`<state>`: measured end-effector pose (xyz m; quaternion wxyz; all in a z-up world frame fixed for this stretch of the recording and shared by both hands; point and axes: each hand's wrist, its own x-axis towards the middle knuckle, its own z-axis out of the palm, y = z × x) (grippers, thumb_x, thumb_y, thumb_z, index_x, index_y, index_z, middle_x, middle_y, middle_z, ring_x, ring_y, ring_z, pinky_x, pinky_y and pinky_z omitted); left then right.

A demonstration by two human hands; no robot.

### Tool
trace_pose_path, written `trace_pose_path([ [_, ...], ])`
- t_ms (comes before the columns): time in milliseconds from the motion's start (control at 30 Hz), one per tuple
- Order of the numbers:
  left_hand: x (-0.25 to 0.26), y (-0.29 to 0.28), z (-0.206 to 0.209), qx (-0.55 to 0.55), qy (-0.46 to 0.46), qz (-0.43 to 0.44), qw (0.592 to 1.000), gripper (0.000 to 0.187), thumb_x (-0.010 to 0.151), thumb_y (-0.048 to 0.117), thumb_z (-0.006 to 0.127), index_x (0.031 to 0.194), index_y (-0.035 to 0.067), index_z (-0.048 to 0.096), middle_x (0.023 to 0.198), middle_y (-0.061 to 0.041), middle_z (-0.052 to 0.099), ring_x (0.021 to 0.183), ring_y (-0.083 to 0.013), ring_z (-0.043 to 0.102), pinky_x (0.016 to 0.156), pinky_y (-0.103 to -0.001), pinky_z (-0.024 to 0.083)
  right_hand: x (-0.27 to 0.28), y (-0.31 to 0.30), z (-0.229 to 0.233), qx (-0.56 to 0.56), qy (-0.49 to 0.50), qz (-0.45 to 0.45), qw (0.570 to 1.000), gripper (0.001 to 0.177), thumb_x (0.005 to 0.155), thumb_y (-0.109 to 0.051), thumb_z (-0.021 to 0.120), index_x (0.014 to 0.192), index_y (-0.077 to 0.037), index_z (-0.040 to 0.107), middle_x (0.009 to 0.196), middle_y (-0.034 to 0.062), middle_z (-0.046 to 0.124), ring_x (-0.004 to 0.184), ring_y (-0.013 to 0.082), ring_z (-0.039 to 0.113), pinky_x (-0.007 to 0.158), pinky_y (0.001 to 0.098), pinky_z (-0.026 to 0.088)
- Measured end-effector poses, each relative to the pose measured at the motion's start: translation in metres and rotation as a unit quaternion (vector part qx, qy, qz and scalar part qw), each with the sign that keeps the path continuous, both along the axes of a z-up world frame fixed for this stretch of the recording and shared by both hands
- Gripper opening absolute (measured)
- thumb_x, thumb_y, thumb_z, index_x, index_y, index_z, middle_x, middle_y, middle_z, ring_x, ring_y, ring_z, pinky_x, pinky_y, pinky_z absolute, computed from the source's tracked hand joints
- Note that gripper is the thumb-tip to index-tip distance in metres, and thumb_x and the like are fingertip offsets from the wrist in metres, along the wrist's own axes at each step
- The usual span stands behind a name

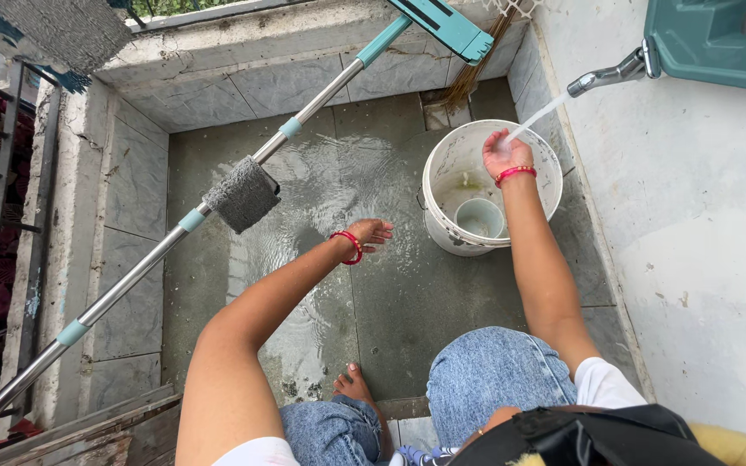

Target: The person rinses a mop head, a cloth, and a small container by hand using water from a tap and a bucket on a balcony.

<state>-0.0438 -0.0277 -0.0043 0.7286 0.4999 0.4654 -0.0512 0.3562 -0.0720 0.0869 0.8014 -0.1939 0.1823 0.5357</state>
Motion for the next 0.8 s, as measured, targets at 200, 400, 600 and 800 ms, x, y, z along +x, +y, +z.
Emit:
trace_pose_path([
  [200, -0.015, -0.009, -0.003, -0.003, 0.009, 0.008, 1.0, 0.036, 0.097, 0.034, 0.05, 0.126, 0.02, 0.067, 0.125, 0.002, 0.072, 0.113, -0.0164, 0.067, 0.097, -0.041, 0.049, -0.001, -0.007, 0.016, 0.184, -0.045, 0.047, 0.981, 0.013, 0.104, -0.011, 0.051, 0.099, -0.001, 0.06, 0.093, 0.0104, 0.059, 0.081, 0.0216, 0.06, 0.076, 0.0334, 0.052],
  [400, -0.075, -0.001, -0.035, -0.009, 0.065, 0.049, 0.997, 0.034, 0.096, 0.04, 0.056, 0.124, 0.022, 0.064, 0.122, 0.001, 0.072, 0.108, -0.0175, 0.067, 0.09, -0.041, 0.048, -0.125, -0.075, 0.029, 0.286, -0.175, 0.413, 0.846, 0.015, 0.103, -0.017, 0.056, 0.098, -0.005, 0.064, 0.097, 0.0049, 0.058, 0.077, 0.0112, 0.051, 0.069, 0.024, 0.044],
  [600, -0.116, 0.014, -0.048, 0.08, 0.066, 0.101, 0.989, 0.038, 0.095, 0.037, 0.058, 0.124, 0.014, 0.066, 0.11, -0.005, 0.075, 0.094, -0.0196, 0.072, 0.081, -0.037, 0.054, -0.351, -0.209, -0.092, 0.193, -0.325, 0.78, 0.499, 0.038, 0.105, -0.026, 0.058, 0.132, 0.0, 0.061, 0.123, 0.0163, 0.067, 0.098, 0.016, 0.071, 0.088, 0.0336, 0.057],
  [800, -0.135, -0.004, -0.067, 0.142, 0.094, 0.085, 0.982, 0.039, 0.096, 0.032, 0.062, 0.126, 0.008, 0.063, 0.101, -0.005, 0.073, 0.084, -0.0169, 0.069, 0.075, -0.031, 0.056, -0.294, -0.15, -0.064, 0.141, -0.466, 0.69, 0.535, 0.047, 0.104, -0.036, 0.053, 0.135, -0.003, 0.063, 0.13, 0.0122, 0.07, 0.116, 0.019, 0.07, 0.104, 0.0337, 0.055],
])
